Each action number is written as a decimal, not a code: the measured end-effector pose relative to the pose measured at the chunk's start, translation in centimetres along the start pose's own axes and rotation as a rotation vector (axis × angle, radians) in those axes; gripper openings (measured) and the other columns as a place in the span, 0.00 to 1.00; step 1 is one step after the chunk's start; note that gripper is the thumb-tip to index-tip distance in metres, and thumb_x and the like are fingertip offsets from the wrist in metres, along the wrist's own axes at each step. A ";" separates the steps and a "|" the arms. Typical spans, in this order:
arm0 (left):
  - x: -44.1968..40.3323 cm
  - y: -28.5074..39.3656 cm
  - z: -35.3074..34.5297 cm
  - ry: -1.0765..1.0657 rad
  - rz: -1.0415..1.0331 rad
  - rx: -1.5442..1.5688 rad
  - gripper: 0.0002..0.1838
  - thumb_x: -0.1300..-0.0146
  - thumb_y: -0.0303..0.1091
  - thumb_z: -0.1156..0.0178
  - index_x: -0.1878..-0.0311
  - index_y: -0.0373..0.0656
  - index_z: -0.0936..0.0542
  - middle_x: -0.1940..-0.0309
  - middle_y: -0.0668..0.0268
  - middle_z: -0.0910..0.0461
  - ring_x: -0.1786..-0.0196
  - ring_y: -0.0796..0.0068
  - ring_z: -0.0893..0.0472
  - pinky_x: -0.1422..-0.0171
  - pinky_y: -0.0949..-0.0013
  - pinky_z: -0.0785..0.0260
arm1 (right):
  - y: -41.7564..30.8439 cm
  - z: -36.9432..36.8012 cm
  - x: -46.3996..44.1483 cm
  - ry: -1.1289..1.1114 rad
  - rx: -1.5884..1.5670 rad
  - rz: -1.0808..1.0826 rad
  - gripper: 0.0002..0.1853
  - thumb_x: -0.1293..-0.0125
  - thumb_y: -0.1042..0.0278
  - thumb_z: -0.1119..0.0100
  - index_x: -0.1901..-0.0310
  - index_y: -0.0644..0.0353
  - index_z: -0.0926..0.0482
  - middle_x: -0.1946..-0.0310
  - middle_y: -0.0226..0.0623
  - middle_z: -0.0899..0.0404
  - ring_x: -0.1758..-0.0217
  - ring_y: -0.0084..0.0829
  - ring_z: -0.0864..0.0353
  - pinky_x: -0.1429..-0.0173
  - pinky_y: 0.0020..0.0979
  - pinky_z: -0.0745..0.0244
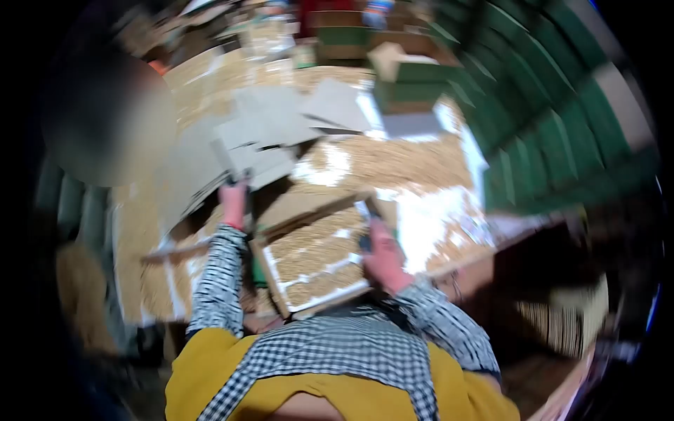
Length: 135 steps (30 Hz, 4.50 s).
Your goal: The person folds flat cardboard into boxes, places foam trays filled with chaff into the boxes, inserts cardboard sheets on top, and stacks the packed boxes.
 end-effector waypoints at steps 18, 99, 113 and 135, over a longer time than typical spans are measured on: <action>18.6 2.6 5.2 -0.018 -0.389 -0.262 0.19 0.44 0.18 0.45 0.47 0.34 0.22 0.49 0.59 0.26 0.44 0.64 0.25 0.36 0.67 0.36 | 36.8 19.1 -0.8 0.222 0.422 -0.553 0.23 0.47 0.57 0.37 0.48 0.51 0.22 0.55 0.41 0.19 0.48 0.45 0.23 0.42 0.44 0.33; 48.6 57.0 -34.1 -0.583 -1.852 0.328 0.37 0.49 0.43 0.34 0.37 0.36 0.31 0.40 0.49 0.29 0.33 0.46 0.35 0.23 0.49 0.55 | 15.5 89.4 11.0 0.801 -1.022 0.805 0.25 0.26 0.50 0.58 0.36 0.59 0.32 0.38 0.36 0.28 0.36 0.35 0.30 0.35 0.35 0.34; 48.2 52.4 -32.7 -0.120 -1.641 0.397 0.50 0.60 0.39 0.24 0.34 0.33 0.40 0.34 0.46 0.39 0.31 0.44 0.39 0.26 0.49 0.47 | 19.1 88.5 1.3 1.190 -0.461 0.302 0.26 0.26 0.55 0.55 0.34 0.64 0.34 0.41 0.43 0.27 0.42 0.34 0.24 0.43 0.32 0.26; 51.7 27.1 -64.5 -0.870 -0.447 -0.137 0.58 0.47 0.36 0.33 0.28 0.25 0.66 0.29 0.28 0.68 0.27 0.29 0.54 0.23 0.54 0.52 | 22.0 71.3 -0.9 1.140 0.069 0.371 0.28 0.30 0.65 0.45 0.31 0.65 0.37 0.37 0.42 0.29 0.37 0.32 0.29 0.33 0.28 0.37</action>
Point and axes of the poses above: each hand's wrist, its own x-axis away from the middle knuckle, its own z-axis out of the back of the hand, y = z × x, the point moved 2 cm from there along -x, towards the middle knuckle
